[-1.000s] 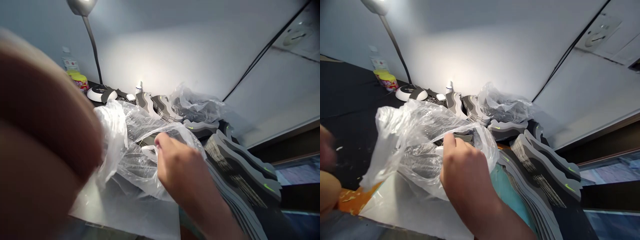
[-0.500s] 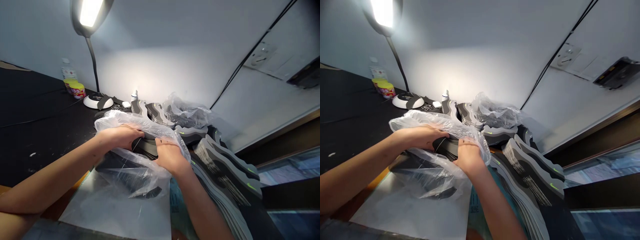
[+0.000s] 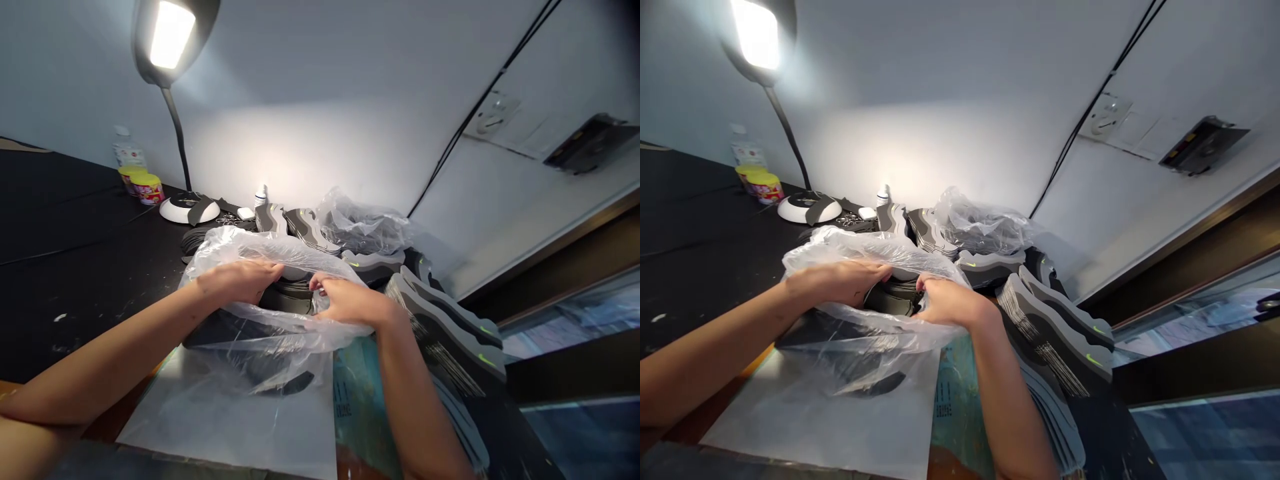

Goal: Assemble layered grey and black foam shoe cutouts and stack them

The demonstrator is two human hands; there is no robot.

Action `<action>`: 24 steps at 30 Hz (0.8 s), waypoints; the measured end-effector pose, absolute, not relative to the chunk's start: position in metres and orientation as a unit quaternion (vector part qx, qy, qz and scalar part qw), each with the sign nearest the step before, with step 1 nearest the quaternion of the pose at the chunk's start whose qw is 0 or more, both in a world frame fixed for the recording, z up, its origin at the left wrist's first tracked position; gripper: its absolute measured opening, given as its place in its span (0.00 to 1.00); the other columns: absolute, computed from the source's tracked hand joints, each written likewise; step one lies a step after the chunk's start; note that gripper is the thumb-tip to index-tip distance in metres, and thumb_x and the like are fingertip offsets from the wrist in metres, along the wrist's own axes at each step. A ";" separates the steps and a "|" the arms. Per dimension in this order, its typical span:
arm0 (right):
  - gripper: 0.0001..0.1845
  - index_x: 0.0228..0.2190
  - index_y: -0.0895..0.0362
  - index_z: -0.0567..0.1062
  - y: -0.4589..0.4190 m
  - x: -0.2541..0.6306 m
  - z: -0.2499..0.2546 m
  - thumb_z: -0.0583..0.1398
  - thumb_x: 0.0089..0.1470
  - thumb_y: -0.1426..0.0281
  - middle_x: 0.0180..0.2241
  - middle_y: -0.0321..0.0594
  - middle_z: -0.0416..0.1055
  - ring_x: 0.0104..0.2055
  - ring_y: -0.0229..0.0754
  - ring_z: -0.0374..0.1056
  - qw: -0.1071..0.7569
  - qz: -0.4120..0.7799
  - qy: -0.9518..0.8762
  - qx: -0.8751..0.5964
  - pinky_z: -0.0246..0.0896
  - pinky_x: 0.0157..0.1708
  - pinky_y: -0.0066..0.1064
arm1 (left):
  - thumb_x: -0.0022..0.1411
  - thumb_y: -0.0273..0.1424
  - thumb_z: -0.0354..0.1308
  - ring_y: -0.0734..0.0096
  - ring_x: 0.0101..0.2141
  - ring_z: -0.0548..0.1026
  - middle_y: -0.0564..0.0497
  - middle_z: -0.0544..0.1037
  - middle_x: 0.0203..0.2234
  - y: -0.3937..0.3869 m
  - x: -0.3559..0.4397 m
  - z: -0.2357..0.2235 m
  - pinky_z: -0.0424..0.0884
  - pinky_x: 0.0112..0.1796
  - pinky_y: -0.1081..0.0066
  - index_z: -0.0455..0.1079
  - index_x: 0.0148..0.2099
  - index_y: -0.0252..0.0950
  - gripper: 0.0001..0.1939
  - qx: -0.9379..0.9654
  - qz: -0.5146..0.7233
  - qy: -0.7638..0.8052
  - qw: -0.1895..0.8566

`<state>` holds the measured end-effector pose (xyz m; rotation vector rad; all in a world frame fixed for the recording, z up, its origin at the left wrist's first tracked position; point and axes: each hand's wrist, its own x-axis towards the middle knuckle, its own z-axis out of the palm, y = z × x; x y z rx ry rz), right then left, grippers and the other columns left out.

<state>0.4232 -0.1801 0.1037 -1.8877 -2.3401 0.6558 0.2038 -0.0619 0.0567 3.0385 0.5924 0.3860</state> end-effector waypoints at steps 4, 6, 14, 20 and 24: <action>0.45 0.63 0.58 0.61 -0.180 0.429 0.107 0.65 0.49 0.52 0.58 0.50 0.67 0.55 0.50 0.68 0.043 0.237 -0.763 -0.600 0.66 0.49 0.35 | 0.51 0.22 0.59 0.60 0.43 0.78 0.38 0.79 0.45 -0.068 0.206 0.068 0.70 0.43 0.71 0.68 0.50 0.28 0.22 0.984 0.056 0.171 0.016; 0.49 0.66 0.58 0.55 -0.178 0.429 0.105 0.64 0.51 0.52 0.62 0.51 0.63 0.59 0.51 0.65 0.049 0.244 -0.762 -0.598 0.65 0.53 0.36 | 0.53 0.23 0.60 0.62 0.39 0.77 0.41 0.79 0.41 -0.069 0.209 0.075 0.70 0.39 0.71 0.70 0.48 0.29 0.18 0.984 0.024 0.173 0.020; 0.41 0.68 0.50 0.49 -0.173 0.425 0.098 0.58 0.58 0.64 0.68 0.41 0.50 0.67 0.53 0.54 -0.027 0.289 -0.730 -0.619 0.58 0.61 0.42 | 0.60 0.37 0.63 0.66 0.37 0.75 0.49 0.79 0.42 -0.054 0.206 0.079 0.67 0.35 0.74 0.72 0.55 0.40 0.21 0.971 -0.037 0.223 0.077; 0.34 0.64 0.51 0.61 -0.175 0.416 0.097 0.47 0.59 0.80 0.65 0.40 0.59 0.64 0.49 0.60 0.005 0.241 -0.750 -0.616 0.55 0.62 0.42 | 0.67 0.35 0.57 0.55 0.48 0.73 0.39 0.75 0.50 -0.038 0.210 0.070 0.67 0.49 0.65 0.67 0.59 0.29 0.22 0.957 0.094 0.272 0.023; 0.31 0.59 0.50 0.67 -0.177 0.410 0.098 0.50 0.57 0.80 0.59 0.42 0.68 0.58 0.51 0.66 0.018 0.204 -0.771 -0.603 0.62 0.56 0.43 | 0.60 0.35 0.64 0.52 0.47 0.73 0.38 0.77 0.46 -0.029 0.209 0.058 0.69 0.49 0.60 0.69 0.56 0.23 0.26 0.947 0.149 0.283 0.018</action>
